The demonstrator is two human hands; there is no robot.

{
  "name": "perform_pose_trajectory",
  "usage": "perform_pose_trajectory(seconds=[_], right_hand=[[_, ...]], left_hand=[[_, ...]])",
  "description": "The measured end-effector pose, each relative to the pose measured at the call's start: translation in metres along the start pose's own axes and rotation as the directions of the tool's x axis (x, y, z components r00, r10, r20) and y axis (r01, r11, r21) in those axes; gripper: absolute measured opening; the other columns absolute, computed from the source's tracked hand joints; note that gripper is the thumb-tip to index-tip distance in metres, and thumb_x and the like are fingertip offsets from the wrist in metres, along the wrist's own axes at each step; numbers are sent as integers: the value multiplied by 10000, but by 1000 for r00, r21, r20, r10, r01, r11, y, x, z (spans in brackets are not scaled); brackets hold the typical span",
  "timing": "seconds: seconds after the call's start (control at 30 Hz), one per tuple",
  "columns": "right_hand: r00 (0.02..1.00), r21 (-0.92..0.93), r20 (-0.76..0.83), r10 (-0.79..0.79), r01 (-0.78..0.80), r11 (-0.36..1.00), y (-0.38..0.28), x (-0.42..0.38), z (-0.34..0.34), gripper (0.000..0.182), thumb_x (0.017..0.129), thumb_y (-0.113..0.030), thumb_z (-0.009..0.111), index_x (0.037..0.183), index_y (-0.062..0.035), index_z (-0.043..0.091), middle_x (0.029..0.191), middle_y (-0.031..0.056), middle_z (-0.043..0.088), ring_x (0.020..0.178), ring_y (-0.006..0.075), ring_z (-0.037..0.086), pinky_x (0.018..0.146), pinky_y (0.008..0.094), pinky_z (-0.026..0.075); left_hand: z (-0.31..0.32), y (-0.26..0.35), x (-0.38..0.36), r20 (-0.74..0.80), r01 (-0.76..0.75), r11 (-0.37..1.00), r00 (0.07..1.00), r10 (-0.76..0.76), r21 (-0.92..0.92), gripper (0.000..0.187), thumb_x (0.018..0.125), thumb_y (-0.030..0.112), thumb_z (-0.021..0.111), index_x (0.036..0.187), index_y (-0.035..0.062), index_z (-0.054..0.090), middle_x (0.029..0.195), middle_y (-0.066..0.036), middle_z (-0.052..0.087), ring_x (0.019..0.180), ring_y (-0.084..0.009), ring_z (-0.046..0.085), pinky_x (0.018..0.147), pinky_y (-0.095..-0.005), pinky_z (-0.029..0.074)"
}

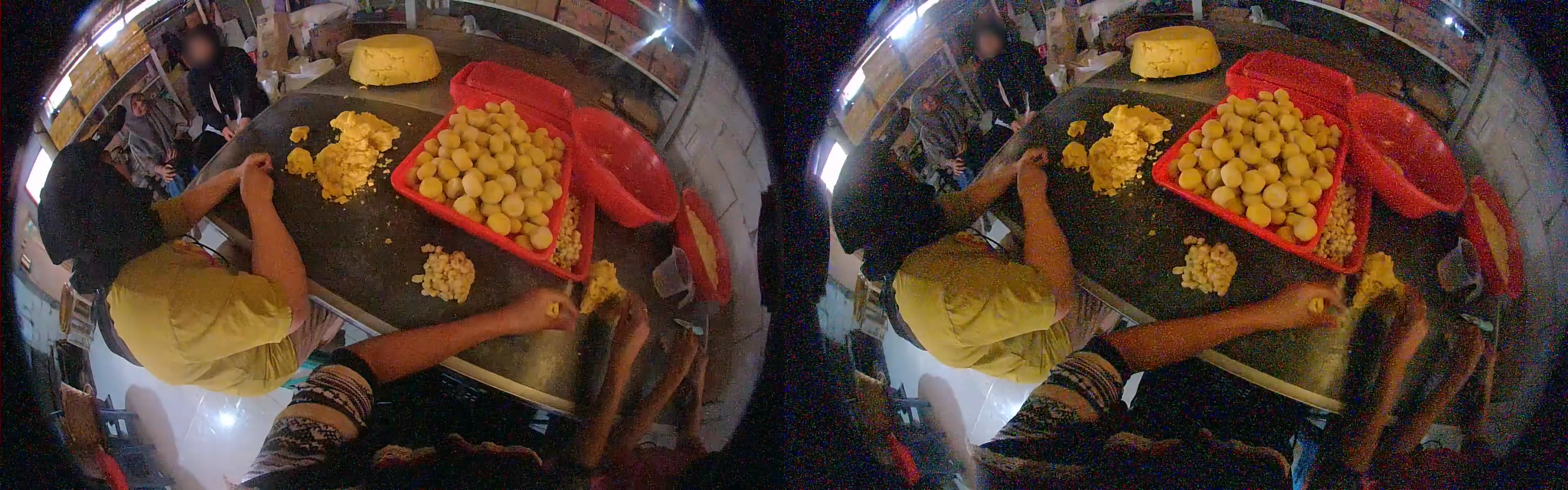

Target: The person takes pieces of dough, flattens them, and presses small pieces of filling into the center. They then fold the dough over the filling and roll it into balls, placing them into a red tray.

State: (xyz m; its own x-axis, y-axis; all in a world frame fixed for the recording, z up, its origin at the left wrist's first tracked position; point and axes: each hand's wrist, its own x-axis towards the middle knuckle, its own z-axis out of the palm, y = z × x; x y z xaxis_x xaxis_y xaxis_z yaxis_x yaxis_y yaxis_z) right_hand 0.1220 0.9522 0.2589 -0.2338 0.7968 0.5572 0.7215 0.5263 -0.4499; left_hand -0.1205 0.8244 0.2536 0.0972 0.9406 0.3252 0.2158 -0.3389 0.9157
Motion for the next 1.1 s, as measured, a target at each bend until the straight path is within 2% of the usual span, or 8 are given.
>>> perform_pose_trajectory(seconds=[0.1,0.27,0.37,0.43,0.53,0.93,1.03,1.1], right_hand=[[956,-166,-60,-287,274,947,-30,-1,-11,176,856,-64,560,1012,-2,614,992,163,623,856,311,620,728,375,499],[972,-156,-32,-232,224,962,10,-11,9,170,830,-86,588,985,-26,626,963,152,633,853,303,624,731,375,503],[987,-145,32,-160,163,976,4,-12,5,188,826,-152,596,986,-62,638,971,136,640,830,306,629,704,384,508],[984,-192,114,-136,156,969,-18,-12,-6,213,830,-206,595,997,-85,643,991,132,643,814,307,635,683,390,513],[966,-354,246,-84,170,920,-30,-12,-10,215,813,-243,603,968,-103,654,941,122,653,754,310,638,633,398,510],[971,-162,212,-113,149,976,-27,-40,0,216,831,-222,622,975,-61,627,897,150,635,709,317,623,638,401,489],[965,266,252,74,-143,953,-18,-45,8,210,830,-199,620,955,-30,611,860,159,627,691,326,606,636,394,479],[995,181,93,-26,8,983,-16,-39,12,204,827,-161,618,943,5,595,882,157,620,732,323,591,668,380,472]], left_hand=[[-3,-8,2,44,-8,999,999,6,43,287,875,329,581,855,47,628,791,-62,600,726,-213,591,716,-357,471],[0,-13,3,23,85,994,996,-86,63,349,901,370,527,855,36,618,837,-86,600,709,-230,592,710,-365,470],[2,-9,2,-92,-131,980,985,145,150,333,902,365,532,881,42,606,863,-71,600,736,-212,591,718,-352,472],[-4,22,-3,103,299,921,954,-282,-249,317,898,358,542,899,45,598,865,-44,599,793,-185,580,767,-333,466],[7,4,-1,-67,73,982,994,-85,-172,315,901,354,543,870,44,596,846,-21,599,827,-159,568,803,-315,459],[-11,-10,4,-68,74,994,994,-79,-77,318,953,296,446,803,43,565,711,-12,549,703,-136,515,675,-311,443],[-5,-4,1,-148,-93,979,987,66,-184,264,930,298,501,857,53,563,718,-14,563,722,-131,531,684,-300,450],[-12,12,-1,-26,112,958,992,-123,-265,248,921,298,521,885,56,559,738,-20,576,728,-135,540,690,-299,456]])
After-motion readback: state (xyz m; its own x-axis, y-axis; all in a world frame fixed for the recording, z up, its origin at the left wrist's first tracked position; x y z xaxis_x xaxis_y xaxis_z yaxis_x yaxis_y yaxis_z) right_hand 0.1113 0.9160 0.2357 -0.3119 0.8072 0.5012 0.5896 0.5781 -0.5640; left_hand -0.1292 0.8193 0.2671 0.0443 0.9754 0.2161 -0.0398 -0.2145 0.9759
